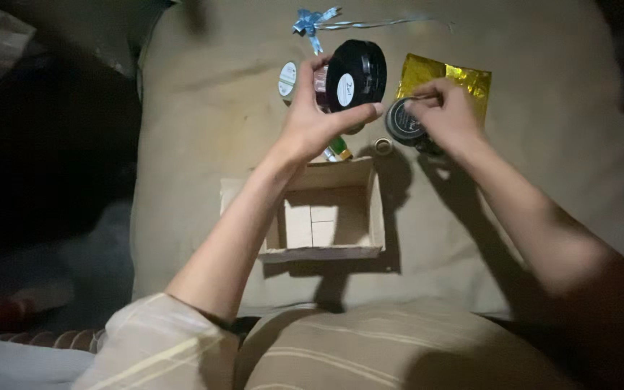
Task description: The person places several small jars and bottles into a cardboard box on a bed, then closes the box flaps and secures them with tape. They use scissors to cut the tape and smooth it down on the box.
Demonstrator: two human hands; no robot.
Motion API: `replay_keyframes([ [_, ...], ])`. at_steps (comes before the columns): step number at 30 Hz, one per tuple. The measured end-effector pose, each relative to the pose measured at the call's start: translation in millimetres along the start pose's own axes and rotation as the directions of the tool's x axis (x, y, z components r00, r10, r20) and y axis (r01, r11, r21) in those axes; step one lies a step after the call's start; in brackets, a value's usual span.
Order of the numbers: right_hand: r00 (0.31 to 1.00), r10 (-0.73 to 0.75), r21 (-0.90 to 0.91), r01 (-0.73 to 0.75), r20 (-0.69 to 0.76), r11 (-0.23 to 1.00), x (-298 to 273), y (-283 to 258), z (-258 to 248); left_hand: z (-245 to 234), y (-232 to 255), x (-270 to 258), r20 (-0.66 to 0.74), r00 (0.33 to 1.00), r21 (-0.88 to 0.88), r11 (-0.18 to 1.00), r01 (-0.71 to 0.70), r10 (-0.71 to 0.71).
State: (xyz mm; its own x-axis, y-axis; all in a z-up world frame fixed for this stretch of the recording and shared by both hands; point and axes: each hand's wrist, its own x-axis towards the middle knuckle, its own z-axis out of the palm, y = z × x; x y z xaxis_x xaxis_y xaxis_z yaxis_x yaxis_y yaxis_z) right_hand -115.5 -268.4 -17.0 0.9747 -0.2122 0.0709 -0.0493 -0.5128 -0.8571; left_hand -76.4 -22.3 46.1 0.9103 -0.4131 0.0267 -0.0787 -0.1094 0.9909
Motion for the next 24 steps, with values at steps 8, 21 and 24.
replay_keyframes([
  [8, 0.964, 0.18, 0.429, -0.25, 0.196, 0.868, -80.2, -124.0, 0.1, -11.7, 0.8, -45.6, 0.041, 0.969, 0.474, 0.849, -0.235, 0.245],
  [21, 0.936, 0.343, 0.228, -0.352, 0.082, 0.908, -145.6, -135.9, 42.2, -70.1, -17.4, -142.1, 0.045, 0.998, 0.798, 0.603, -0.013, -0.038],
  [24, 0.945, 0.29, 0.326, -0.324, 0.15, 0.888, -150.0, -133.4, 46.7, -84.3, -33.4, -152.4, 0.042, 0.998, 0.871, 0.488, -0.061, 0.051],
])
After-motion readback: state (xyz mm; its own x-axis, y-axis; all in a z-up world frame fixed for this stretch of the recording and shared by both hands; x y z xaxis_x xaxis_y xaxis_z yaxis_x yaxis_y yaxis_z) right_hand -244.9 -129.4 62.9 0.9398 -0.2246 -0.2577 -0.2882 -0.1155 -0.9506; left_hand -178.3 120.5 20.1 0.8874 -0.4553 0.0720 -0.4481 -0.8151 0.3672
